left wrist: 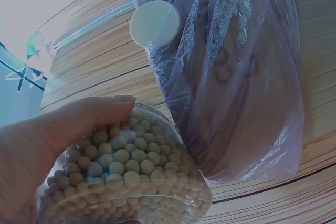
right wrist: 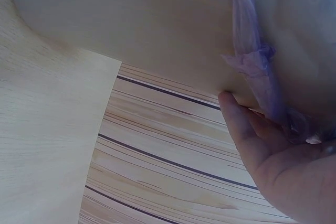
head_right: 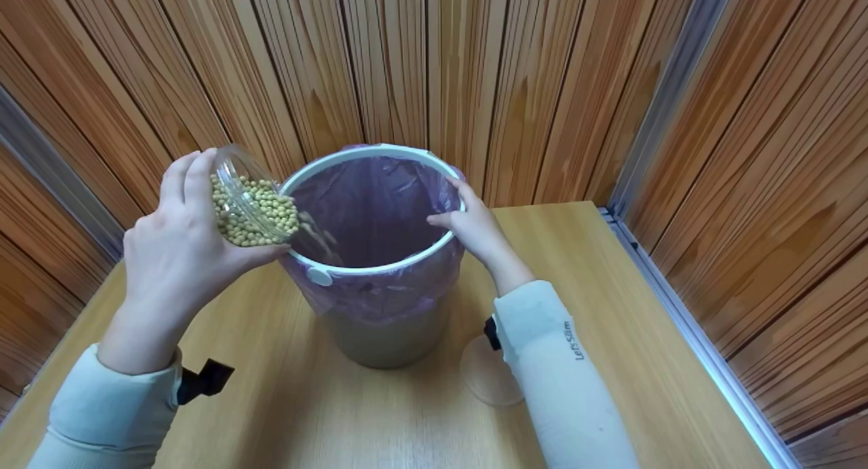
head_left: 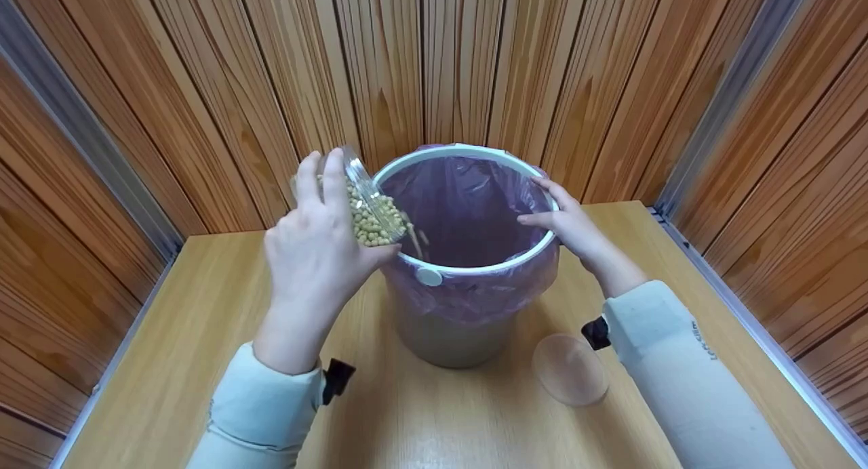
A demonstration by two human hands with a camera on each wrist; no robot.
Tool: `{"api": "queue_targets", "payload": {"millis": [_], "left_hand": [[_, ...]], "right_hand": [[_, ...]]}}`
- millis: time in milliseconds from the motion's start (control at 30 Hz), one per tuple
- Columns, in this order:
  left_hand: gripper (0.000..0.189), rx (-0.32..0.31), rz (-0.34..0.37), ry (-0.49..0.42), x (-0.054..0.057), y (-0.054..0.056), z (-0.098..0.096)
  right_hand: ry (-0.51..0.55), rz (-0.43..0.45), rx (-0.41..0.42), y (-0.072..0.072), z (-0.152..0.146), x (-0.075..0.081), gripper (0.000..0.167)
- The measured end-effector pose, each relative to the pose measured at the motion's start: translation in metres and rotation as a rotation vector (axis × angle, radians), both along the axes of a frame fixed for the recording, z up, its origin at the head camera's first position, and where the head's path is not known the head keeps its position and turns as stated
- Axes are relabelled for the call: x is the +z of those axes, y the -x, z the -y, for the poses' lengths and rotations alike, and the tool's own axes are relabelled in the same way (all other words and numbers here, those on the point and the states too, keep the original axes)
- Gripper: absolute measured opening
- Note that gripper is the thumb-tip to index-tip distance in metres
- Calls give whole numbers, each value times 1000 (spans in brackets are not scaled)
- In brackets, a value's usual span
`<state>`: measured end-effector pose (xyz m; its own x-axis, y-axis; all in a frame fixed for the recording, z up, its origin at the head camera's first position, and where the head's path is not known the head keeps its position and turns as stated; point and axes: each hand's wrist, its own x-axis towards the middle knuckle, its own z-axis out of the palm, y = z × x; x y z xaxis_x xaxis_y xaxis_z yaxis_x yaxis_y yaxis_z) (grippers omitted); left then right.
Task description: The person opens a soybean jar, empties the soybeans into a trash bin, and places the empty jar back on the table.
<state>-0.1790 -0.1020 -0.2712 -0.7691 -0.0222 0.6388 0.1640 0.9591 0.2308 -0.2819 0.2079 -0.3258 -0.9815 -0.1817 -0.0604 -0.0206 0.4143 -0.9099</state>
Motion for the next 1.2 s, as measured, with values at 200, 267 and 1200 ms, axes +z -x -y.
{"api": "queue_targets", "payload": {"millis": [200,267,1200], "left_hand": [[114,7,30,-3,2,0,-1],[115,11,36,-1,2,0,-2],[111,35,-64,104,-2,3,-10]], "right_hand": [[4,-4,5,-1,0,0,81],[6,-5,6,-1,0,0,81],[17,5,-7,0,0,-1,80]]}}
